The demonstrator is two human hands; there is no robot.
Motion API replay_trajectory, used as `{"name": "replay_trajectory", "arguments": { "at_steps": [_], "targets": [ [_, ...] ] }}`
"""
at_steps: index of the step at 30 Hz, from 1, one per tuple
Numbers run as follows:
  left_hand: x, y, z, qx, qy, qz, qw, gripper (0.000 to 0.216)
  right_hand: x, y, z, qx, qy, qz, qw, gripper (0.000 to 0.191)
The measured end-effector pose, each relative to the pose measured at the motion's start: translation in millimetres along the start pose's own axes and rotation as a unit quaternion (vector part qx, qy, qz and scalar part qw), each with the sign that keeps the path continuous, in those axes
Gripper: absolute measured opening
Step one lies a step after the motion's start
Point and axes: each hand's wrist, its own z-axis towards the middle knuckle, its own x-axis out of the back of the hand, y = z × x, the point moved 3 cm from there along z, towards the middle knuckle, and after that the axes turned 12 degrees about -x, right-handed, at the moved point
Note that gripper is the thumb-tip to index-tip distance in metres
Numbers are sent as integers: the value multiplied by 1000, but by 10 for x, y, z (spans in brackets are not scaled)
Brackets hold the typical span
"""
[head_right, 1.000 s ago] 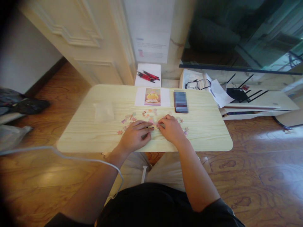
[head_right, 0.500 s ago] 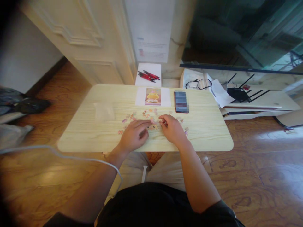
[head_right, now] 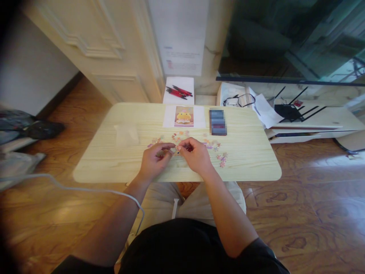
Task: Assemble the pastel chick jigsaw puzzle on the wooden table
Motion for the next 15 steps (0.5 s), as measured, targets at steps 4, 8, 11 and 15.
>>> {"name": "replay_trajectory", "arguments": {
  "at_steps": [4, 8, 11, 15],
  "targets": [
    [49, 5, 20, -3, 28, -4, 1000, 23, -92, 49, 51, -7, 1, 17, 1000, 19],
    [56, -38, 27, 20, 43, 8, 999, 27, -117, 109, 67, -12, -19, 18, 1000, 20],
    [43, -46, 35, 6, 30, 12, 999, 26, -123, 137, 64, -12, -27, 30, 999, 21],
    [36, -37, 49, -11, 16, 12, 1000, 25, -134, 161, 71, -10, -32, 52, 998, 22]
  ]
}}
